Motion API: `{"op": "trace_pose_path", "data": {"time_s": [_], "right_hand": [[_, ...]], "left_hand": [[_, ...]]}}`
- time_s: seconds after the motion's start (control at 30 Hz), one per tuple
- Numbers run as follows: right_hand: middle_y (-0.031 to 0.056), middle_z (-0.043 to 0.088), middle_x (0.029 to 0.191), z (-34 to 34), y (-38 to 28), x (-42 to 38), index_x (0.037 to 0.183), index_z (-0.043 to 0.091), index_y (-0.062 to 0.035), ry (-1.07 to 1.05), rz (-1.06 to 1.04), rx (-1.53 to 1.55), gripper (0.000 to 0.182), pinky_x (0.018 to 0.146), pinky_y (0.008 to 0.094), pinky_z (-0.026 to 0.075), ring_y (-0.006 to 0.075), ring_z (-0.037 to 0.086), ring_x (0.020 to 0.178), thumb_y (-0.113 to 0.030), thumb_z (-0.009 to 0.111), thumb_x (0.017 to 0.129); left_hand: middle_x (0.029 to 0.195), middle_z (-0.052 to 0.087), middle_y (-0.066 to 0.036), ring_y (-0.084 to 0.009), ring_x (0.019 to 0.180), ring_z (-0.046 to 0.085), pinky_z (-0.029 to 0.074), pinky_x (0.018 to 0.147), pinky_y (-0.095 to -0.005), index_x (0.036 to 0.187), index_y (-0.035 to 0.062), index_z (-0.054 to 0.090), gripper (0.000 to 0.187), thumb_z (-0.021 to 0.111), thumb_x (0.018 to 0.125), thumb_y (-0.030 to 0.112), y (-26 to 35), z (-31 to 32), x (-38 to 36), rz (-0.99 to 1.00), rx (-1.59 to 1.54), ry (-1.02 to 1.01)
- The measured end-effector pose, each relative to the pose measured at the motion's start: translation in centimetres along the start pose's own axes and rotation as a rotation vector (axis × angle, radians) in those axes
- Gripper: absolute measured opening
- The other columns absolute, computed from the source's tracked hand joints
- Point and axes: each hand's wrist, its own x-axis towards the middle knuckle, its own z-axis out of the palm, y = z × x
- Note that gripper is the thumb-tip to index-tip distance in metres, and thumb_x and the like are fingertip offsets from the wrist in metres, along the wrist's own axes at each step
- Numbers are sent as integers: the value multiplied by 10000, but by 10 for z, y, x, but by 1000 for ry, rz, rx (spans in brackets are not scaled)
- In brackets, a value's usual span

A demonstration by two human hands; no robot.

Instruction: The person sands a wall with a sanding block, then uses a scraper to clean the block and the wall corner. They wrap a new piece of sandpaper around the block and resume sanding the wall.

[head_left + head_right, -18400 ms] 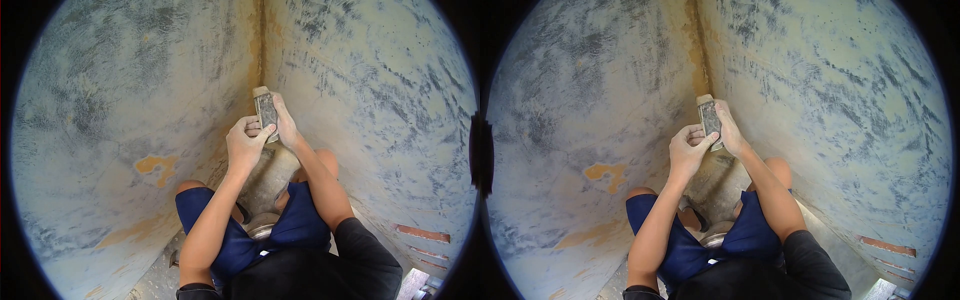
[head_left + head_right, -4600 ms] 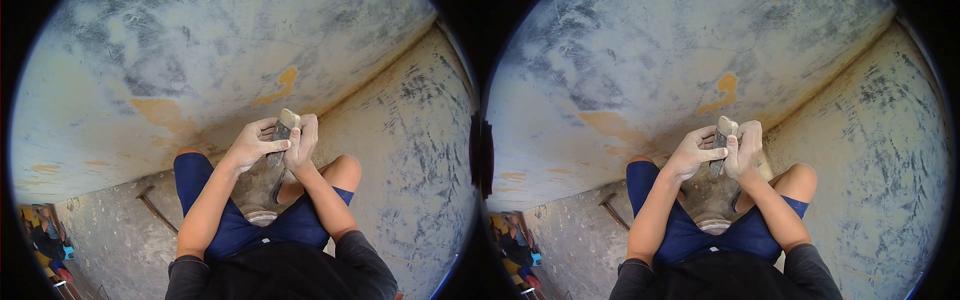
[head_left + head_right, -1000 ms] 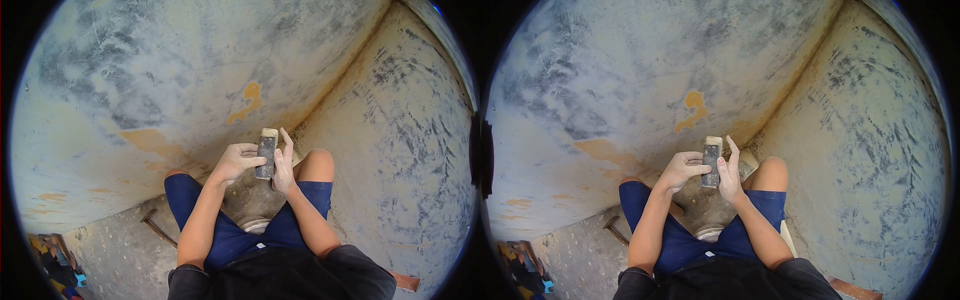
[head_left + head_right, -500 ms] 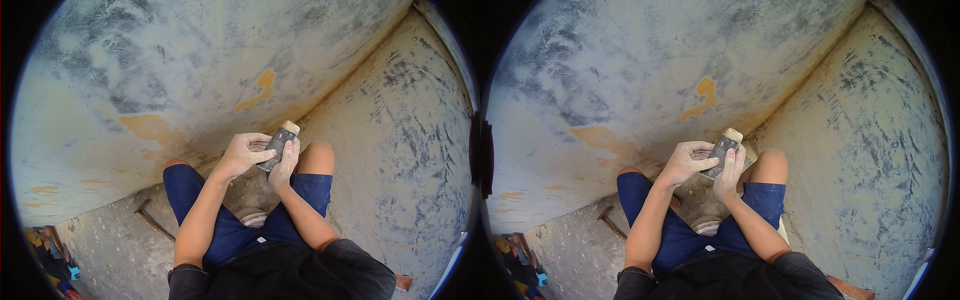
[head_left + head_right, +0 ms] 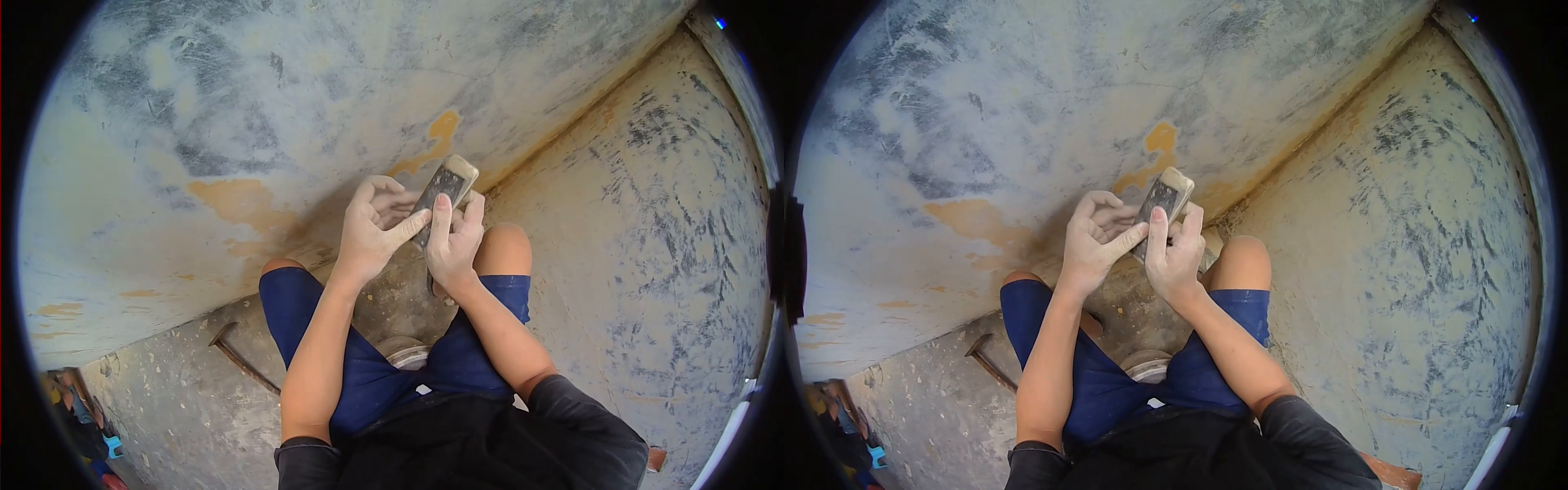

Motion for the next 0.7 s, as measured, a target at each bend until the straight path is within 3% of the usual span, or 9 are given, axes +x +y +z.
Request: {"op": "trace_pose_path", "data": {"time_s": [0.03,0.1,0.17,0.2,0.3,0.4,0.43,0.63,0.7], "right_hand": [[122,699,723,4,-2,7,1126,424,43,83,-75,-16,240,567,268,497,128,646,600,-151,535,1039],[119,681,693,7,-6,32,1122,424,45,224,-177,-62,242,515,272,472,115,628,572,-138,553,1030],[112,655,918,3,-34,66,1165,425,55,283,-217,-228,276,630,241,495,85,630,785,-167,539,1047],[107,662,851,5,-44,87,1151,430,57,348,-307,-209,280,607,246,485,86,628,745,-173,549,1043],[94,667,726,4,-71,125,1126,438,58,398,-366,-228,283,569,255,470,91,614,648,-181,559,1038],[95,656,610,9,-65,127,1103,448,55,424,-413,-379,275,519,276,463,108,580,518,-183,567,1032],[100,652,616,12,-57,123,1109,449,56,432,-432,-369,274,509,277,459,109,581,514,-169,580,1023],[97,618,669,41,30,52,1076,470,53,372,-454,-465,234,501,286,467,119,610,582,-80,634,974],[112,619,641,36,45,45,1155,482,119,224,-330,-306,330,438,325,460,223,592,462,-130,614,984]], "left_hand": [[1039,690,-135,-181,903,662,537,830,-299,1136,49,514,442,822,820,61,0,-1,-1,-2,-3,-1],[1028,689,-103,-233,954,658,531,888,-349,1066,53,564,381,842,811,107,-1,-5,-5,475,735,272],[1100,662,-106,-260,1041,621,507,937,-372,1062,60,590,388,859,797,150,2,-16,-5,713,938,375],[1173,635,-109,-286,1128,583,482,986,-396,1058,67,616,399,876,783,193,5,-22,-3,961,1140,476],[1362,511,-136,-323,1327,431,391,1099,-443,1175,87,601,562,903,745,288,8,-40,10,1148,1302,671],[1473,384,-163,-352,1426,316,286,1176,-497,1282,101,548,708,910,727,349,15,-52,21,1168,1433,778],[1501,380,-160,-343,1500,222,107,1254,-498,1359,143,506,746,826,786,498,12,-59,28,1176,1436,811],[1603,223,-230,-371,1539,57,-10,1232,-567,1499,71,397,944,784,797,568,8,-54,42,1093,1386,797],[1607,213,-236,-376,1540,47,-20,1226,-573,1510,57,382,970,785,794,573,8,-54,40,1090,1403,790]]}}
